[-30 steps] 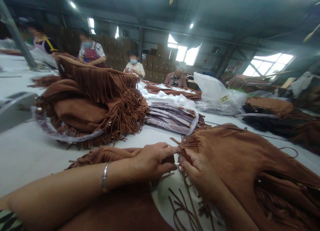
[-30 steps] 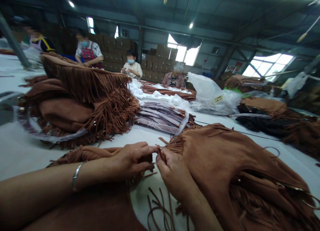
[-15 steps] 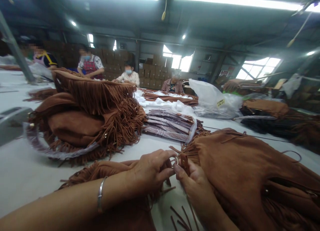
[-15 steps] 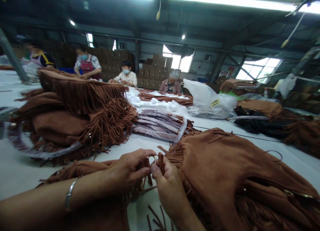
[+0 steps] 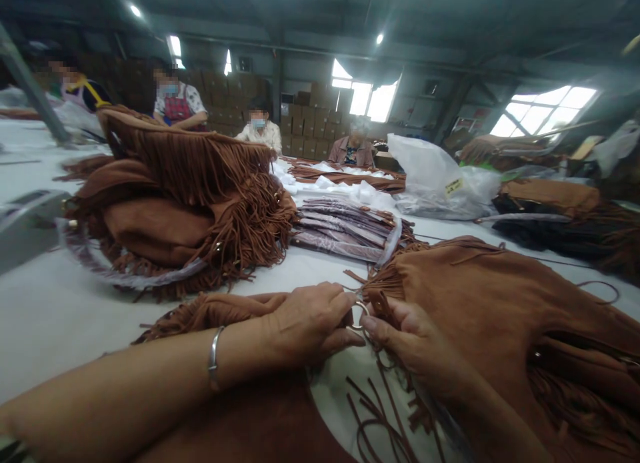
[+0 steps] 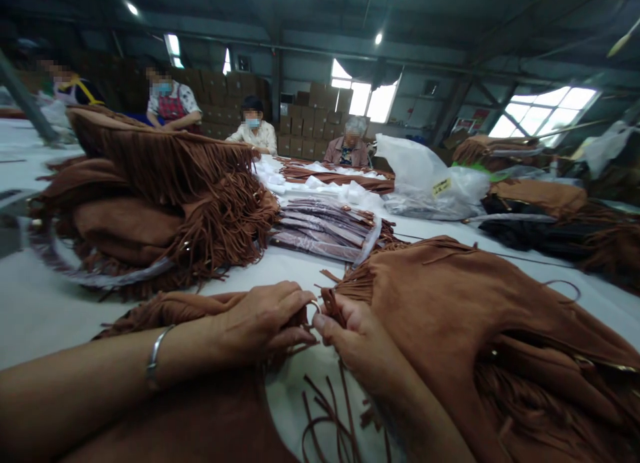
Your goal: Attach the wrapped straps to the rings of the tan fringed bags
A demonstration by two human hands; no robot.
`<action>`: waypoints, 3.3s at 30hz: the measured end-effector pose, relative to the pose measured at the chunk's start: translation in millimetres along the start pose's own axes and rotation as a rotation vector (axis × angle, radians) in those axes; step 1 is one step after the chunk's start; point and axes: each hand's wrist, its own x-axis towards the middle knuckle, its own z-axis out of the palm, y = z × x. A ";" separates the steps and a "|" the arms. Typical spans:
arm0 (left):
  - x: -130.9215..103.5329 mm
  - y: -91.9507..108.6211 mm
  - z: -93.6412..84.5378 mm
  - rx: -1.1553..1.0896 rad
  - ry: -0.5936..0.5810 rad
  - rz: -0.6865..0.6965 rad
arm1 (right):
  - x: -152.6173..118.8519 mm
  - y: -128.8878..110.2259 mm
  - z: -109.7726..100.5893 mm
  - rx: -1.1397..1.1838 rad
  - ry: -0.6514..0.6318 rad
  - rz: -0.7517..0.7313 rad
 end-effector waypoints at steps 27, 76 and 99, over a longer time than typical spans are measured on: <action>-5.9 -17.2 5.6 -0.012 0.066 0.377 | 5.2 8.7 -20.3 -0.022 -0.049 0.210; -6.5 -24.0 -2.9 -0.209 0.001 0.422 | 10.9 20.0 -9.7 -0.011 0.024 0.064; -4.7 -32.2 -6.8 -0.399 -0.105 0.229 | 1.0 7.1 -0.4 -0.371 0.093 -0.192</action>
